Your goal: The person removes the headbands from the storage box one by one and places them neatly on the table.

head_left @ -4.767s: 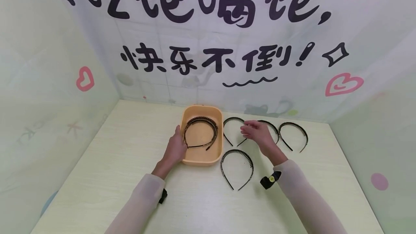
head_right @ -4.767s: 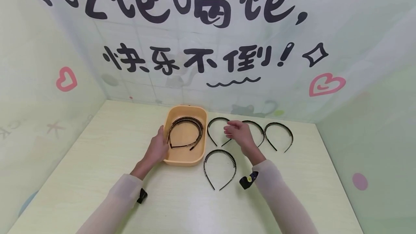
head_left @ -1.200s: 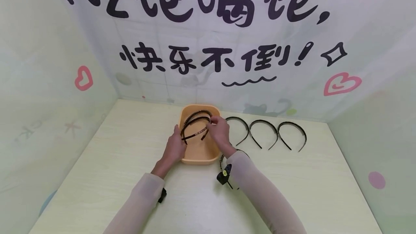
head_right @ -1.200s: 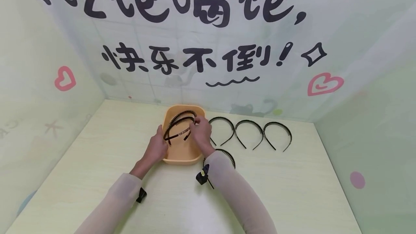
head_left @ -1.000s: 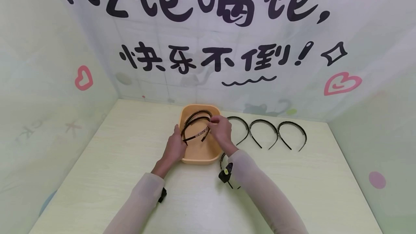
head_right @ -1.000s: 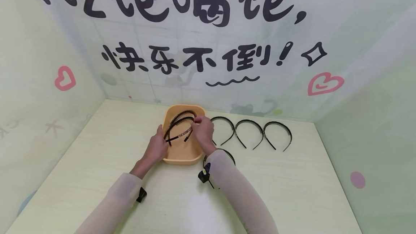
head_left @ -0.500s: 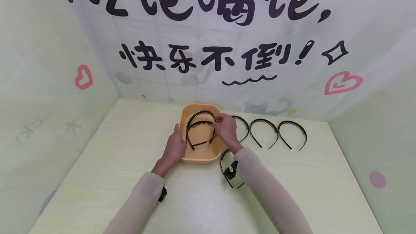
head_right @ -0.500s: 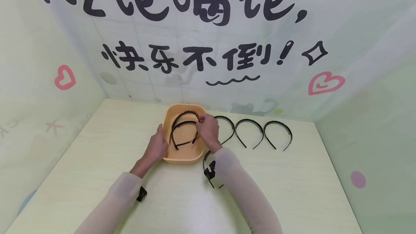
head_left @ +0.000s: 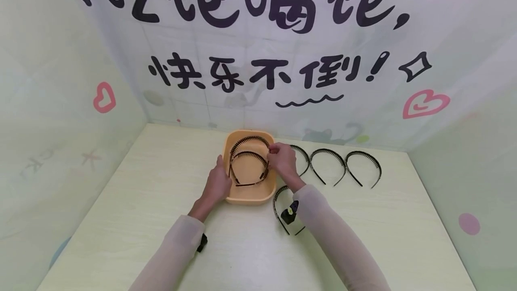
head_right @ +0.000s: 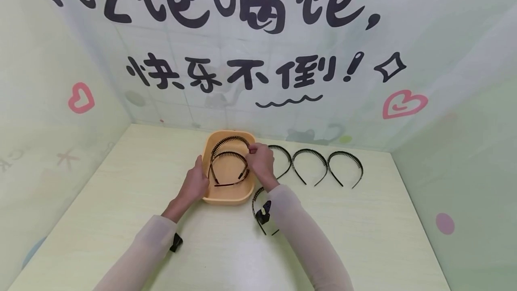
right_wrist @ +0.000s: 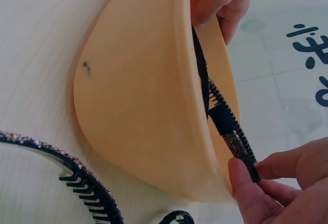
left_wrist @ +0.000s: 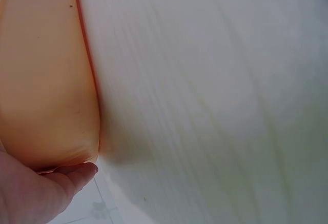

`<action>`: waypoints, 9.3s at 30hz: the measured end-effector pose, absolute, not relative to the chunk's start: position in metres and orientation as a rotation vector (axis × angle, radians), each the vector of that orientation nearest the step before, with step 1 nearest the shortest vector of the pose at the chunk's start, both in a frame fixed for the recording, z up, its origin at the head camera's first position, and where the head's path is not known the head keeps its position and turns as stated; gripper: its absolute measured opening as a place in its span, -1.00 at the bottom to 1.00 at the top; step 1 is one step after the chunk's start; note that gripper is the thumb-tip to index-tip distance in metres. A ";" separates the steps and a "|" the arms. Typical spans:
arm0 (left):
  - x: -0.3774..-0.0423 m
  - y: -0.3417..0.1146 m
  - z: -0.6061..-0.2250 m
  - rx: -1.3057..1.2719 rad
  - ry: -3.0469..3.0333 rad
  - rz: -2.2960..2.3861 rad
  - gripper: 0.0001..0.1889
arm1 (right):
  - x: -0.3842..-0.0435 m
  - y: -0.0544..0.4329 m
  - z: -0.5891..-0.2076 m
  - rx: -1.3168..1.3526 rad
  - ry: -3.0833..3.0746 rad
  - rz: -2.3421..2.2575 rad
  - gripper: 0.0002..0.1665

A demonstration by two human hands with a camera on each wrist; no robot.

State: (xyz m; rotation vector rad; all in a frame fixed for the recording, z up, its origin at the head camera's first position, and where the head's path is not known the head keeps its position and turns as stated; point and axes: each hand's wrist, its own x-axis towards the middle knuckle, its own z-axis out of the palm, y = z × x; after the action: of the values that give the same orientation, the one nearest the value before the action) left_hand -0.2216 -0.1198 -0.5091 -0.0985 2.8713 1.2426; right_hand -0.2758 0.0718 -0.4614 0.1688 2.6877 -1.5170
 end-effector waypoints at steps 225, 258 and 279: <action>-0.223 -0.120 -0.512 -0.050 2.872 1.273 -0.25 | -0.226 0.141 -0.457 -0.200 2.058 -1.740 -0.40; -0.223 -0.120 -0.513 -0.077 2.905 1.236 -0.28 | -0.238 0.060 -0.458 0.251 1.614 -1.879 -0.30; -0.225 -0.120 -0.513 -0.057 2.882 1.275 -0.31 | -0.241 0.056 -0.450 0.227 1.936 -1.811 -0.08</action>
State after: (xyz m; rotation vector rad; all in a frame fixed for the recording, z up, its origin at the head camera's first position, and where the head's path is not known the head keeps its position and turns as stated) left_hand -0.2249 -0.1201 -0.5126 -0.0566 2.8818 1.2750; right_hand -0.2408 0.0559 -0.4498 0.2273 1.9357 -1.8112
